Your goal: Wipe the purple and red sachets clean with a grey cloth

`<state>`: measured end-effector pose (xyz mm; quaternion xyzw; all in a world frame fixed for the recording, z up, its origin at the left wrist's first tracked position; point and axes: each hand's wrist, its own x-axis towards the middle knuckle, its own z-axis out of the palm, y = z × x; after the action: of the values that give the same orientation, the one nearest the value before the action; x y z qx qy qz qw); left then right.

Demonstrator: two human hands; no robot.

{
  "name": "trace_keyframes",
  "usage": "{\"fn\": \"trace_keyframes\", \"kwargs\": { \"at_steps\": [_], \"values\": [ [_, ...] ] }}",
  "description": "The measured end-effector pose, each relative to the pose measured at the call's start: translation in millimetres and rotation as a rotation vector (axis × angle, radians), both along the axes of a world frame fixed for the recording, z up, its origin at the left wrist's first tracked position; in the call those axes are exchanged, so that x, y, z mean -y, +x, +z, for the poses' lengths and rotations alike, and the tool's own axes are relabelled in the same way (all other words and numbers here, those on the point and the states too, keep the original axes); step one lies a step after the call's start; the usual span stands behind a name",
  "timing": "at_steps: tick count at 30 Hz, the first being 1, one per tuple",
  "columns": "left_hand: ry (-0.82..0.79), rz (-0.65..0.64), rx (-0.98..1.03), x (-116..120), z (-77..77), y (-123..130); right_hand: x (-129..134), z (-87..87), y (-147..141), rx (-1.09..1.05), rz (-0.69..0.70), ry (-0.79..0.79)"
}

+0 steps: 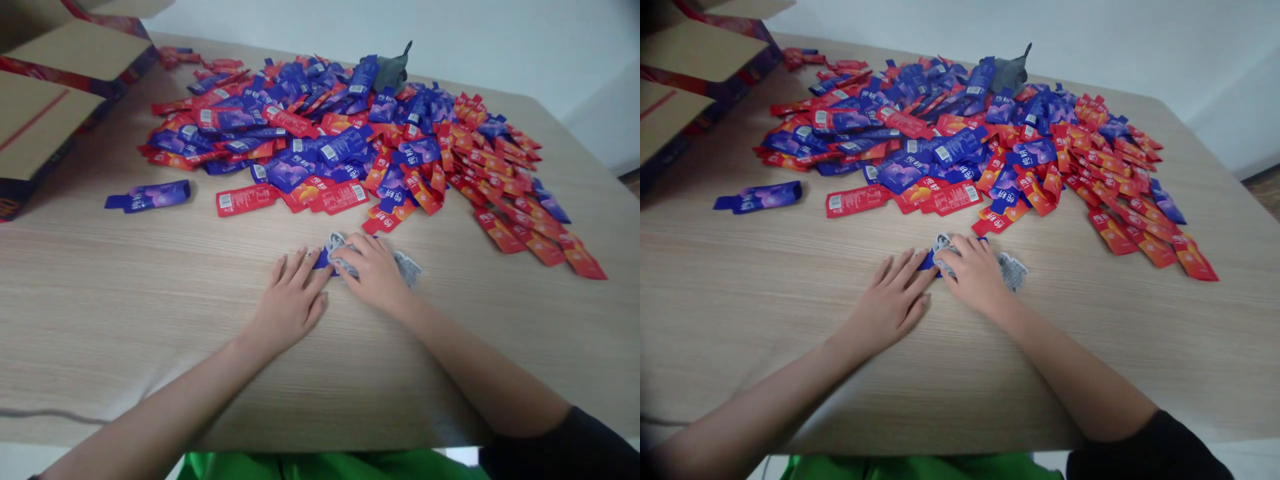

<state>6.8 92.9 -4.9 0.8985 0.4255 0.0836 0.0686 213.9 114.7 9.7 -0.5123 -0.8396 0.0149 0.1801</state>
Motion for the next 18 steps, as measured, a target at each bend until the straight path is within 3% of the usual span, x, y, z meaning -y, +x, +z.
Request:
{"fn": "trace_keyframes", "kwargs": {
  "at_steps": [10,18],
  "values": [
    [-0.011,-0.01,0.008,-0.2,2.5,-0.3,-0.6,-4.0,47.1,-0.161,-0.336,0.03],
    [-0.018,-0.023,-0.014,-1.0,0.5,-2.4,-7.1,-13.3,54.0,-0.216,-0.273,0.047]
  ]
}}
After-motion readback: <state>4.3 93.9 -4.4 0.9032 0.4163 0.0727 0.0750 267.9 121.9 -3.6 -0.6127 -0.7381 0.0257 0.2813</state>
